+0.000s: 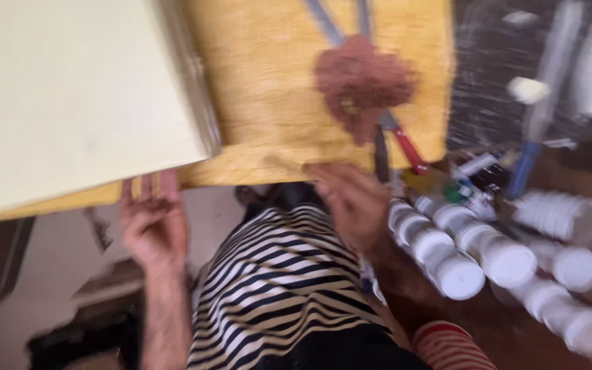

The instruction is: The person applies a white filler paste to the edges and corners of a rectangular board using a putty knife. They repeatedly scoop the paste from a container and spread it along the board's perimeter, then smooth the surface with a cloth.

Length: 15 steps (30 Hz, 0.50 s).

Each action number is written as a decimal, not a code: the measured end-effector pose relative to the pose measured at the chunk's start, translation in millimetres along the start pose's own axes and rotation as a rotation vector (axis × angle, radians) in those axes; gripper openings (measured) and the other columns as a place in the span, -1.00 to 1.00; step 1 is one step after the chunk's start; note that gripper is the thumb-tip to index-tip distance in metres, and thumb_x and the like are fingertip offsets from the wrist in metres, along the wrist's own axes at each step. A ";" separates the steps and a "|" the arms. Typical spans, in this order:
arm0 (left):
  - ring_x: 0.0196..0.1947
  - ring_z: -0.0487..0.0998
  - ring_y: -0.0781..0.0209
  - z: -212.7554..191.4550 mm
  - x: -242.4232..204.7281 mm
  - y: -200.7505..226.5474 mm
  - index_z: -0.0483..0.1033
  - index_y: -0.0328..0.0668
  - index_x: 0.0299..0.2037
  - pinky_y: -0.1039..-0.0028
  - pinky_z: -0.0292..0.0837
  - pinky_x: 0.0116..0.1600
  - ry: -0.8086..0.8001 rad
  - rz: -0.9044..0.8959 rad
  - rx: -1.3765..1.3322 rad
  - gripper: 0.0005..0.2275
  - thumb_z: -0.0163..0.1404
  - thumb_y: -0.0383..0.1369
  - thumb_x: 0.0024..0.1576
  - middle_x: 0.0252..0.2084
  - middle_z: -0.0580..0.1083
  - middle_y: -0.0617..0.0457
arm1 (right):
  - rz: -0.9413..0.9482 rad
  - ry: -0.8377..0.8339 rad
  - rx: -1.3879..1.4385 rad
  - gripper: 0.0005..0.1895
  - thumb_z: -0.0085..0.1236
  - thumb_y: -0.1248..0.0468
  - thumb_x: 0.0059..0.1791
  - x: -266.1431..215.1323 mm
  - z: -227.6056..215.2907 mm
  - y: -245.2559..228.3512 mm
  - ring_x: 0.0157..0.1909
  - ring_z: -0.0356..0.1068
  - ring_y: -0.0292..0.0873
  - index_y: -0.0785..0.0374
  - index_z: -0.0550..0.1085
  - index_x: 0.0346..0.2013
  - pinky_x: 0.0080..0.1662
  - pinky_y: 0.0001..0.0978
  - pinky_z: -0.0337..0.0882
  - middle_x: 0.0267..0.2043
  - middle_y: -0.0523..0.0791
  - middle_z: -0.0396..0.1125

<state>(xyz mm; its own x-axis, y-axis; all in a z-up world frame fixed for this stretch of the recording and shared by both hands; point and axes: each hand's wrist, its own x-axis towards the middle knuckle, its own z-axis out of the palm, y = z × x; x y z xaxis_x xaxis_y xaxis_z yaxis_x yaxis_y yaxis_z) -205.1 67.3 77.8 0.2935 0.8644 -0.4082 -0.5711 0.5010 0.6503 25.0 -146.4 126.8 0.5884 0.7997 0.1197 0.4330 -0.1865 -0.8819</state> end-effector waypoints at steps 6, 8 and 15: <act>0.34 0.44 -0.16 -3.5 8.4 -4.8 0.39 -0.30 0.26 0.11 0.31 0.52 -0.225 -0.139 0.067 -0.52 -0.15 -0.72 0.09 0.24 0.43 -0.27 | -0.026 0.665 -0.641 -0.72 0.17 0.57 0.10 23.0 -128.0 120.3 -0.04 0.54 -0.01 0.40 0.55 0.10 0.00 -0.22 0.52 -0.01 0.06 0.50; 0.33 0.46 -0.17 -17.9 13.4 -4.0 0.40 -0.30 0.24 0.09 0.34 0.48 -0.209 -0.189 0.161 -0.55 -0.13 -0.69 0.11 0.25 0.43 -0.26 | -0.067 0.642 -0.734 -0.74 0.14 0.53 0.15 26.5 -153.3 169.4 0.16 0.51 0.05 0.34 0.53 0.13 0.18 -0.21 0.53 0.15 0.03 0.45; 0.32 0.44 -0.19 -113.3 11.2 -2.7 0.41 -0.35 0.25 0.10 0.34 0.46 0.095 -0.339 0.047 -0.57 -0.13 -0.57 0.13 0.23 0.47 -0.21 | 0.255 0.359 -0.814 -0.71 0.06 0.48 0.06 -41.3 -137.6 216.3 0.10 0.48 0.12 0.27 0.57 0.05 0.10 -0.15 0.48 0.11 0.07 0.45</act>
<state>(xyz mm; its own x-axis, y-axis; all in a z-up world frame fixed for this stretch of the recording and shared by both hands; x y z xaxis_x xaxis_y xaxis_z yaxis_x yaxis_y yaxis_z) -287.1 70.9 -1.1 0.3870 0.6417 -0.6621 -0.4169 0.7623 0.4951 188.4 -298.3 -6.1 0.8491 0.4801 0.2202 0.5279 -0.7846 -0.3251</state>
